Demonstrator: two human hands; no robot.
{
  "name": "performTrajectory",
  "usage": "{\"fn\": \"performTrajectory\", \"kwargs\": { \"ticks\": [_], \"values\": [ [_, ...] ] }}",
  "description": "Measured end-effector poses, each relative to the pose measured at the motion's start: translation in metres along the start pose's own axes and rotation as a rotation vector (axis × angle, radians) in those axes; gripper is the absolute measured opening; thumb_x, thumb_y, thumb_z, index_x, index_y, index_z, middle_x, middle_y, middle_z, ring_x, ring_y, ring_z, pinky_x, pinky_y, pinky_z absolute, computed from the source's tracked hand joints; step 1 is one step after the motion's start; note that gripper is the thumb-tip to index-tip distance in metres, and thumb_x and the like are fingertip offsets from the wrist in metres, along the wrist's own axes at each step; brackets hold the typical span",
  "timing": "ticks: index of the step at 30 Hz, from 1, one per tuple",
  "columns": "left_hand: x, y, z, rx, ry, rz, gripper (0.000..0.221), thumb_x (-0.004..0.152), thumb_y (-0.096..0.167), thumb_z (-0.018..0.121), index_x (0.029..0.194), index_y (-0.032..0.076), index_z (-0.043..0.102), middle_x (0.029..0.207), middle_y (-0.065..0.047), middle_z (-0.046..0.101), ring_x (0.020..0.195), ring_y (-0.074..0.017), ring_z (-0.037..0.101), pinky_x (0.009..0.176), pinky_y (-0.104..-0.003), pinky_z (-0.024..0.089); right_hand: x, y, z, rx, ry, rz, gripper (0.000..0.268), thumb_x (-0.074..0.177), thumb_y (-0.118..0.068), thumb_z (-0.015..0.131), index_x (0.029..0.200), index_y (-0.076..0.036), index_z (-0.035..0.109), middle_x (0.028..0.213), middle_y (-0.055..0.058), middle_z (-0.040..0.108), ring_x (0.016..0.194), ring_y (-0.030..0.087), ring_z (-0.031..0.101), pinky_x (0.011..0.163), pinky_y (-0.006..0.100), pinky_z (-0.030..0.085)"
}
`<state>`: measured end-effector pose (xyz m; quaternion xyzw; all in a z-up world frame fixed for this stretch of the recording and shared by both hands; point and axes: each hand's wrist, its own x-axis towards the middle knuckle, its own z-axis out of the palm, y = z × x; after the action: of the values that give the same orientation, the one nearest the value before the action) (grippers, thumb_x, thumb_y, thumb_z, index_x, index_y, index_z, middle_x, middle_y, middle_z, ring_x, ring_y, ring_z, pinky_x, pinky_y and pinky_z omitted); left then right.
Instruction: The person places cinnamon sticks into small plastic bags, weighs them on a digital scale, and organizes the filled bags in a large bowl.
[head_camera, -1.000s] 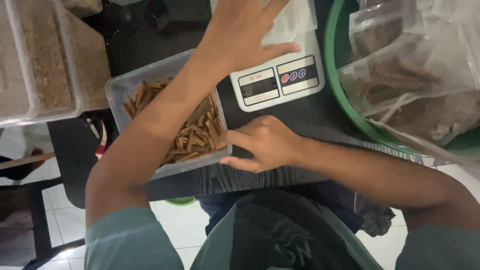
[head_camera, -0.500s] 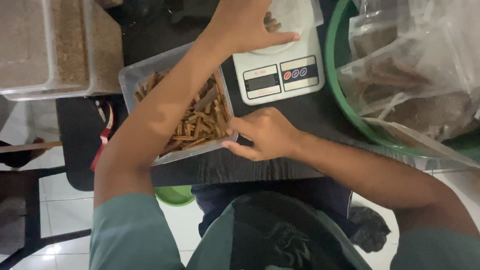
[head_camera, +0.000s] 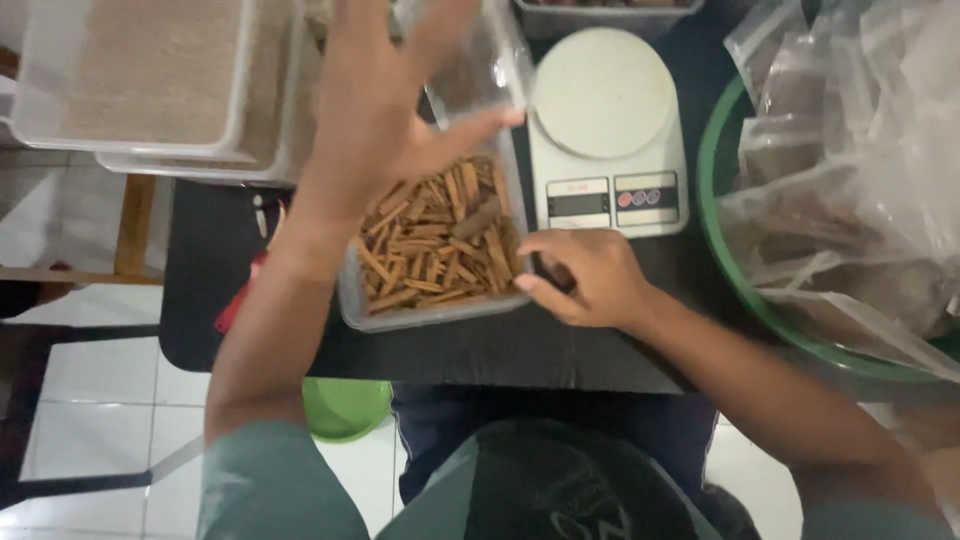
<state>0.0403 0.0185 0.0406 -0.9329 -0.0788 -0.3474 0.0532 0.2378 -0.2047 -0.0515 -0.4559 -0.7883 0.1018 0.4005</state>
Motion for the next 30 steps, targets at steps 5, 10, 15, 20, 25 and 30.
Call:
{"fn": "performTrajectory", "kwargs": {
  "ticks": [5,10,15,20,25,30],
  "values": [
    [-0.043,-0.004,0.007,0.226,0.134,0.077,0.086,0.119,0.084,0.071,0.168,0.028,0.026,0.163,-0.021,0.036,0.144,-0.0378,0.057,0.109,-0.053,0.055,0.012,0.002,-0.004,-0.085,0.150,0.143,0.039,0.105,-0.041,0.051,0.099,-0.007,0.069,0.065,0.000,0.059,0.050,0.012,0.051,0.051,0.029,0.036],
    [-0.049,-0.004,0.002,0.478,0.055,0.183,0.068,0.121,0.079,0.053,0.164,0.030,0.032,0.155,-0.020,0.048,0.118,-0.0300,0.070,0.094,-0.044,0.049,0.062,-0.039,-0.023,-0.041,0.138,0.167,0.018,0.106,-0.020,0.053,0.105,-0.004,0.061,0.081,0.006,0.054,0.056,0.012,0.042,0.058,0.027,0.039],
    [-0.049,0.002,-0.001,0.553,0.043,0.186,0.079,0.118,0.088,0.059,0.164,0.030,0.031,0.154,-0.018,0.049,0.116,-0.0256,0.071,0.094,-0.043,0.051,0.120,-0.069,-0.058,-0.343,-0.034,0.103,0.019,0.105,-0.018,0.062,0.117,-0.004,0.067,0.110,0.013,0.061,0.071,0.016,0.059,0.058,0.029,0.050],
    [-0.047,0.003,-0.003,0.566,0.125,0.210,0.068,0.121,0.081,0.045,0.160,0.025,0.037,0.148,-0.020,0.053,0.107,-0.0240,0.073,0.087,-0.040,0.051,0.153,-0.083,-0.079,-0.507,-0.194,0.127,0.013,0.108,-0.018,0.065,0.112,-0.010,0.073,0.118,0.008,0.064,0.069,0.014,0.064,0.047,0.028,0.046],
    [-0.046,0.004,-0.009,0.589,0.157,0.224,0.059,0.120,0.070,0.034,0.157,0.024,0.044,0.144,-0.018,0.058,0.098,-0.0203,0.073,0.085,-0.038,0.048,0.155,-0.073,-0.079,-0.538,-0.295,0.135,0.016,0.106,-0.020,0.063,0.112,-0.011,0.074,0.108,0.001,0.067,0.072,0.017,0.067,0.055,0.034,0.048],
    [-0.047,0.000,-0.005,0.555,0.233,0.172,0.058,0.119,0.069,0.041,0.154,0.024,0.046,0.140,-0.016,0.062,0.099,-0.0222,0.073,0.084,-0.040,0.049,0.156,-0.071,-0.068,-0.506,-0.167,0.122,0.014,0.105,-0.019,0.070,0.112,-0.008,0.075,0.115,0.004,0.066,0.068,0.017,0.065,0.057,0.034,0.048]
  ]
}}
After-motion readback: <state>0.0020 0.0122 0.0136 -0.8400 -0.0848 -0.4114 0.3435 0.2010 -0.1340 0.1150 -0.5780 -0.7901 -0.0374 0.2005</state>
